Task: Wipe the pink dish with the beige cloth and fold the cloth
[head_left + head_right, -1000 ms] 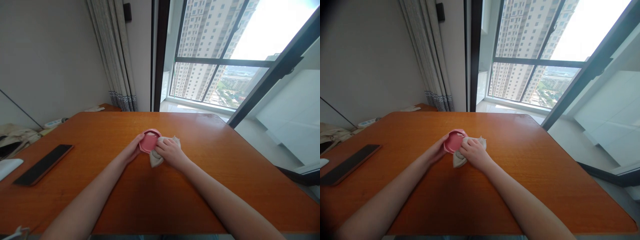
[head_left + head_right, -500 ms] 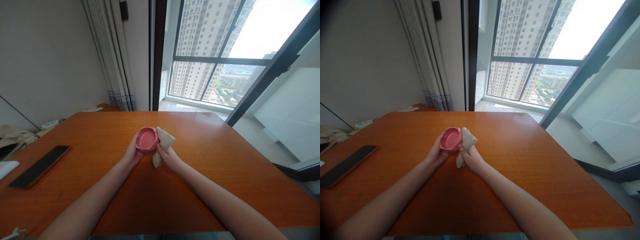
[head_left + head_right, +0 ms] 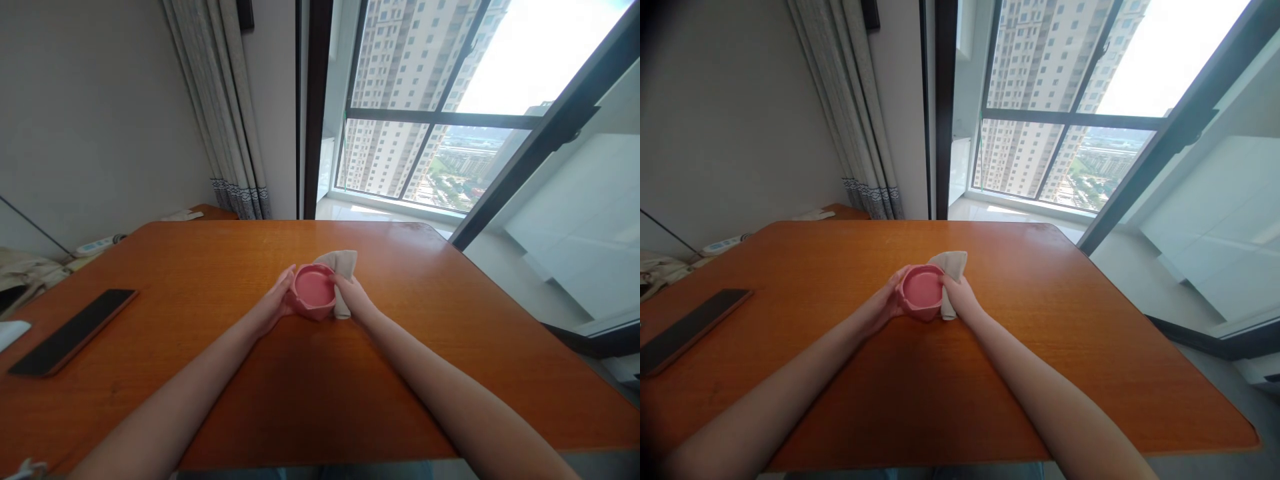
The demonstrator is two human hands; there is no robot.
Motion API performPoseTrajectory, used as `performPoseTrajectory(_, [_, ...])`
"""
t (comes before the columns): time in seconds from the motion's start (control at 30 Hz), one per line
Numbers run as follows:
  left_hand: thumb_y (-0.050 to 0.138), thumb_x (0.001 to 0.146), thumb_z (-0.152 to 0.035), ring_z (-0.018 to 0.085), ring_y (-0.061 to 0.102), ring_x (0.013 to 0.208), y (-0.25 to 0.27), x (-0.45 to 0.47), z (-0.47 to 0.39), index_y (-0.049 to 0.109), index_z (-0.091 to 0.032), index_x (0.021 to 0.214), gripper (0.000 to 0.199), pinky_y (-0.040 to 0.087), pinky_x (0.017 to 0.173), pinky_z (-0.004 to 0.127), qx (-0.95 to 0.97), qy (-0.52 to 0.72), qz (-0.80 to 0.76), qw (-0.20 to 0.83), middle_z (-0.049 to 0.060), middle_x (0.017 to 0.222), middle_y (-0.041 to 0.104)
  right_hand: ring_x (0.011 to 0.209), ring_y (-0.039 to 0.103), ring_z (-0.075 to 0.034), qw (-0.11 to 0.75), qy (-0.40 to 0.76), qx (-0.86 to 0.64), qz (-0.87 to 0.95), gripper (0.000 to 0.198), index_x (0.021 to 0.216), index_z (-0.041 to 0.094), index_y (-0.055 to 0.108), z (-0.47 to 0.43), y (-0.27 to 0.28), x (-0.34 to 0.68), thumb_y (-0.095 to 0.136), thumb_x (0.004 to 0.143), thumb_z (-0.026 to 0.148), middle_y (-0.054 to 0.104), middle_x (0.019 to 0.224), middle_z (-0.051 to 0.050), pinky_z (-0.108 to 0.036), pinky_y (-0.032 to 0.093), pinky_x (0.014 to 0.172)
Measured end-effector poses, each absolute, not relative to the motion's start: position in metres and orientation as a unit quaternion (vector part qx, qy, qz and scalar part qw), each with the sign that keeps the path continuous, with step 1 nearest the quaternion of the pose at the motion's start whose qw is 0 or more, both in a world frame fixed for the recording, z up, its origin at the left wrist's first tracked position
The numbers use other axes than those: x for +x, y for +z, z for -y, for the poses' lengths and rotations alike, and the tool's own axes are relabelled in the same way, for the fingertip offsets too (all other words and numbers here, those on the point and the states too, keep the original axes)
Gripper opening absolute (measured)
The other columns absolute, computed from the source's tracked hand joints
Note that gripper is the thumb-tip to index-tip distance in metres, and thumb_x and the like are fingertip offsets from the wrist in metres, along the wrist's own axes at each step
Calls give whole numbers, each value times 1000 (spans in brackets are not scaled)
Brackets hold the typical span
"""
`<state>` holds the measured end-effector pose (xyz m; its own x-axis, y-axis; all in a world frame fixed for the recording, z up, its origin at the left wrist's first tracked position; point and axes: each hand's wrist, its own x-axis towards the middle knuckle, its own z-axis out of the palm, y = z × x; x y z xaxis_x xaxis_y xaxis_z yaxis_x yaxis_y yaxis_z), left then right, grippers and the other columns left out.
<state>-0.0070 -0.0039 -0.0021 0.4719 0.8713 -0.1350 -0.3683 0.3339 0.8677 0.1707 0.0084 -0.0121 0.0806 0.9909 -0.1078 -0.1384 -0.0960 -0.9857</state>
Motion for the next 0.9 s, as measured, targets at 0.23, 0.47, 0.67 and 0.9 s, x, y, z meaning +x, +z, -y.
performPoseTrajectory(0.23, [57,80,-43,20,56,104,-20,0,-6,55,-21,116,42,51,79,29,367,517,-408,657,8,121,57,104,59,-23,525,590,-462,404,35,102,19,63,4,-12,153,62,73,38,67,105,-4,-37,43,94])
performPoseTrajectory(0.47, [55,80,-49,21,60,100,-14,-2,-4,48,-26,122,49,53,76,33,389,470,-352,710,8,125,55,108,56,-24,578,520,-493,390,35,105,18,62,-1,-21,154,61,73,30,67,105,-3,-39,40,99])
performPoseTrajectory(0.67, [57,78,-45,25,59,102,-10,-8,-1,53,-22,118,46,55,72,34,405,409,-396,716,10,121,57,101,61,-26,505,585,-491,401,23,93,18,67,-5,-9,166,61,73,29,70,97,-4,-39,45,94])
performPoseTrajectory(0.9, [58,80,-43,17,61,93,-15,8,3,46,-24,117,43,54,77,34,328,545,-389,666,7,117,58,115,53,-23,570,539,-453,423,44,112,19,60,6,-17,146,64,73,39,66,111,-3,-37,36,105])
